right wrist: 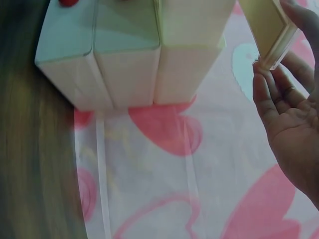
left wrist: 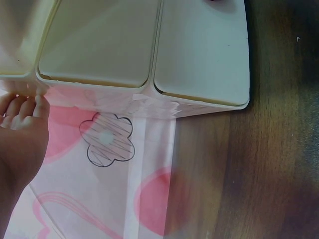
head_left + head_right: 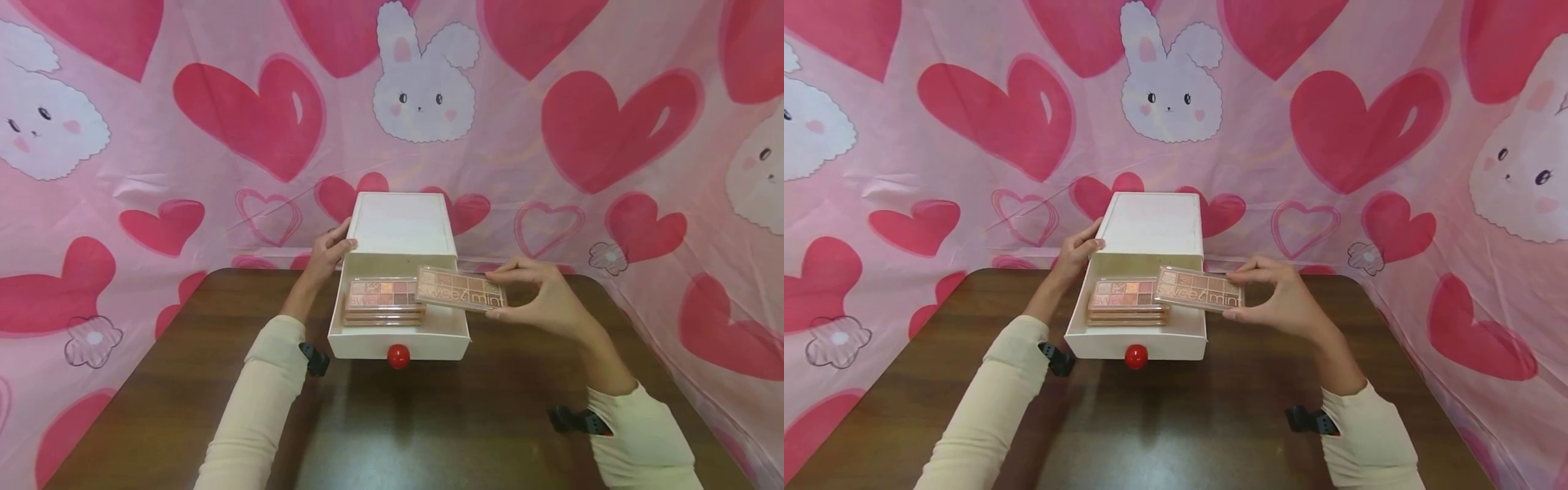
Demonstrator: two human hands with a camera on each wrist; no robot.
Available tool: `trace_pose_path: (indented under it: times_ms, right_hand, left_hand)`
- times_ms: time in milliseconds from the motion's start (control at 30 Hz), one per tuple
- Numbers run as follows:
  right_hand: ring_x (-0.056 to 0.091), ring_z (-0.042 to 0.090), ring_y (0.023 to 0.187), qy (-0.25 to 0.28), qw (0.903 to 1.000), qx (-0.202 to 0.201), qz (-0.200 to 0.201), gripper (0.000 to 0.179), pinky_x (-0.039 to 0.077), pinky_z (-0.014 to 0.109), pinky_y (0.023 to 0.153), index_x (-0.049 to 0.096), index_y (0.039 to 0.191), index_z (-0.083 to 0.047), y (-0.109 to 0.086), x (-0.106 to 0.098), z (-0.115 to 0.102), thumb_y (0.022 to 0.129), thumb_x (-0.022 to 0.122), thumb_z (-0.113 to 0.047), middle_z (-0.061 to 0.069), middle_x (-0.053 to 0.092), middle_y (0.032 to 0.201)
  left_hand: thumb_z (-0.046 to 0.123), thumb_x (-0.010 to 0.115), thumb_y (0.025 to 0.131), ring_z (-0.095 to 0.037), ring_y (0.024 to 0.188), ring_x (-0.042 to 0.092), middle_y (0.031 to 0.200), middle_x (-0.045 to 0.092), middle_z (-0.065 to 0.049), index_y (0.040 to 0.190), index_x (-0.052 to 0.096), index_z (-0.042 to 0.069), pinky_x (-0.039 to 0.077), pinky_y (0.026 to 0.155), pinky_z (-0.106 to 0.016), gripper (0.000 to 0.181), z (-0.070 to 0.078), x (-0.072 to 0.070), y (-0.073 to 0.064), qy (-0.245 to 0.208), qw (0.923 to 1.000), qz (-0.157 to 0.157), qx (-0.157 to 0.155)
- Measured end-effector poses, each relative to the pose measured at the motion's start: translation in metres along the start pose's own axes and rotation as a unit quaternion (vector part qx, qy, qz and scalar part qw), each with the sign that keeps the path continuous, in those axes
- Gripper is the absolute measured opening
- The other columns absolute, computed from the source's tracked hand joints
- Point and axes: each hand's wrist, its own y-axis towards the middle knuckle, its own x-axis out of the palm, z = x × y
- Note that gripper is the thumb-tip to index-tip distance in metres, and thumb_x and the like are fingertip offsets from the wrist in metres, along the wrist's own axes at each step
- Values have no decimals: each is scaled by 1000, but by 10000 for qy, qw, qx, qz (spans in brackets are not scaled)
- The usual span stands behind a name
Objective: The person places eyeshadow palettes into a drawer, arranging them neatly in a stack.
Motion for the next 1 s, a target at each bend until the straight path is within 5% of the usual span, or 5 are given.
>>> trace_pose_path:
  times_ms: [200,633,833,1000]
  right_hand:
    - [59,3,102,231,9996,-62,-147,58,44,17,94,76,117,-2,19,17,-6,62,94,-1,8,72,105]
    - [58,15,96,465,9969,-69,-626,54,52,24,82,77,117,-5,56,48,-19,66,94,-10,7,71,102]
    - [57,19,94,529,9952,26,-823,52,52,27,74,78,115,-5,63,62,-21,66,94,-11,7,70,100]
    - [56,18,94,383,9949,166,-920,52,48,27,80,78,115,-5,66,68,-24,66,95,-15,5,71,100]
  left_hand:
    - [10,53,93,6,82,64,162,36,-22,155,35,1,58,70,-13,65,-1,0,0,62,10000,6,-52]
    - [11,53,93,4,73,65,160,39,-24,156,34,1,57,60,-15,66,3,0,-2,30,9999,24,-118]
    - [11,53,93,4,75,65,159,40,-24,156,35,2,57,62,-15,66,2,-1,-1,78,9999,-2,-101]
    - [10,52,93,3,75,65,156,42,-27,155,36,1,58,63,-15,65,1,-1,0,74,10000,-1,-61]
